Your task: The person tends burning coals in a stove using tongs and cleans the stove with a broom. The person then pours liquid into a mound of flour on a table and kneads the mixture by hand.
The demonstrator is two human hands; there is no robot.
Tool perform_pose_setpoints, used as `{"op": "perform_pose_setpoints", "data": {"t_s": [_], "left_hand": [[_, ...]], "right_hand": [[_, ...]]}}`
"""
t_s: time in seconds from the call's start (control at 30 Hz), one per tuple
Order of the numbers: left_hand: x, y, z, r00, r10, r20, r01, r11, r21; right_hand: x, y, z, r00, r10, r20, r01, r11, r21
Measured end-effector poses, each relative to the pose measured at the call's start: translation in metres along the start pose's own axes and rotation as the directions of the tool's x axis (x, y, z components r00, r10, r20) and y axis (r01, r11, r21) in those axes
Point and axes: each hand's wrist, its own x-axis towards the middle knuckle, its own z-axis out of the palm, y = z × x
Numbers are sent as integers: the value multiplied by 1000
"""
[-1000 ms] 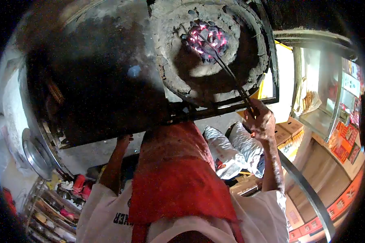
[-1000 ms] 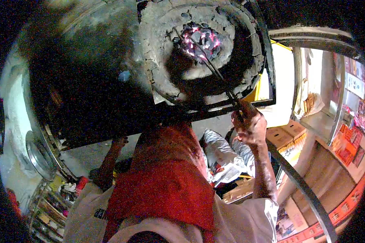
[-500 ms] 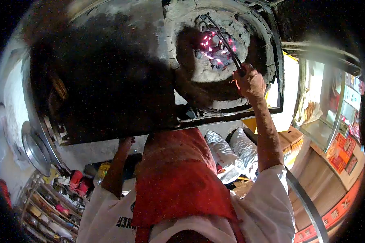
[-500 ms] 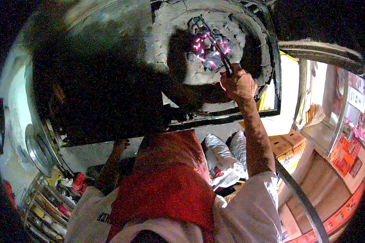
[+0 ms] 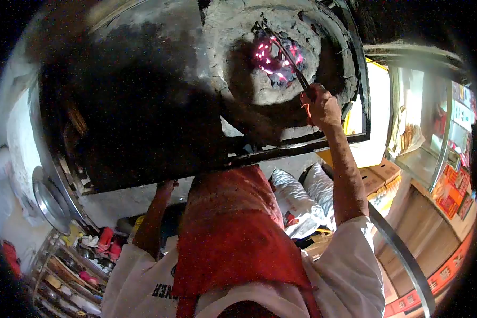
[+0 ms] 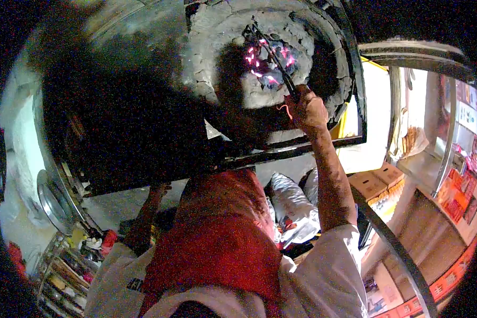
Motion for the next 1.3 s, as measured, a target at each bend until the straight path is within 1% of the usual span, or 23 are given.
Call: {"op": "perform_pose_setpoints", "data": {"t_s": [0.1,0.17,0.2,0.33,0.4,0.43,0.5,0.53,0.57,0.63,0.67,0.8,0.83,0.87,0.93,0.97,1.03,1.1,1.13,1.17,1.23,1.27,1.3], "left_hand": [[2,7,-2,998,26,49,-21,993,-115],[11,7,-2,1000,-12,9,12,999,31],[11,5,-4,1000,-10,8,10,999,34],[11,6,-5,997,38,62,-50,977,206],[14,8,-1,998,35,58,-46,981,188],[15,8,1,998,27,49,-35,987,157],[17,8,5,999,17,34,-21,993,116],[18,8,7,999,12,29,-15,994,105],[18,8,8,1000,6,24,-8,995,98],[19,8,12,1000,-14,2,14,996,90],[19,6,13,999,-29,-14,30,996,89],[15,3,10,998,-61,-5,61,998,-2],[11,7,8,998,-52,24,53,996,-66],[7,10,7,998,-40,50,46,991,-128],[4,12,5,996,-21,84,36,981,-190],[4,12,6,996,-18,85,34,983,-183],[11,9,6,997,-14,75,21,995,-99],[17,9,8,997,-13,72,16,999,-34],[20,8,7,997,-10,72,11,1000,-17],[20,12,9,997,-8,72,8,1000,-3],[20,18,10,997,-2,75,1,1000,17],[20,18,9,997,-1,71,-1,1000,27],[20,17,10,997,2,74,-4,999,37]], "right_hand": [[-11,7,-7,998,24,55,-27,997,69],[-23,2,-19,998,-2,59,-1,999,36],[-21,10,-15,999,-7,52,9,999,-43],[-29,6,-28,998,-7,56,13,994,-112],[-25,5,-32,984,-170,-55,145,942,-304],[-22,5,-36,984,-170,-54,146,941,-305],[-14,10,-45,947,-312,-81,272,908,-319],[-3,25,-40,856,-490,-165,411,838,-359],[6,26,-44,862,-485,-148,404,834,-376],[31,22,-55,902,-428,48,408,814,-414],[35,23,-59,885,-465,-8,429,824,-370],[36,24,-67,920,-390,47,388,885,-257],[32,32,-72,954,-284,94,283,959,24],[26,41,-75,966,-191,172,134,945,297],[-4,49,-75,973,-215,79,161,887,433],[-30,52,-75,940,-326,-101,341,894,291],[-71,53,-96,986,-153,72,122,938,324],[-104,61,-93,983,-182,-40,184,922,340],[-116,63,-95,974,-218,-69,229,935,272],[-123,68,-86,981,-175,-88,196,908,369],[-140,76,-87,997,-72,18,59,913,405],[-146,78,-84,999,-37,19,30,956,292],[-151,78,-80,1000,0,8,-3,948,318]]}}
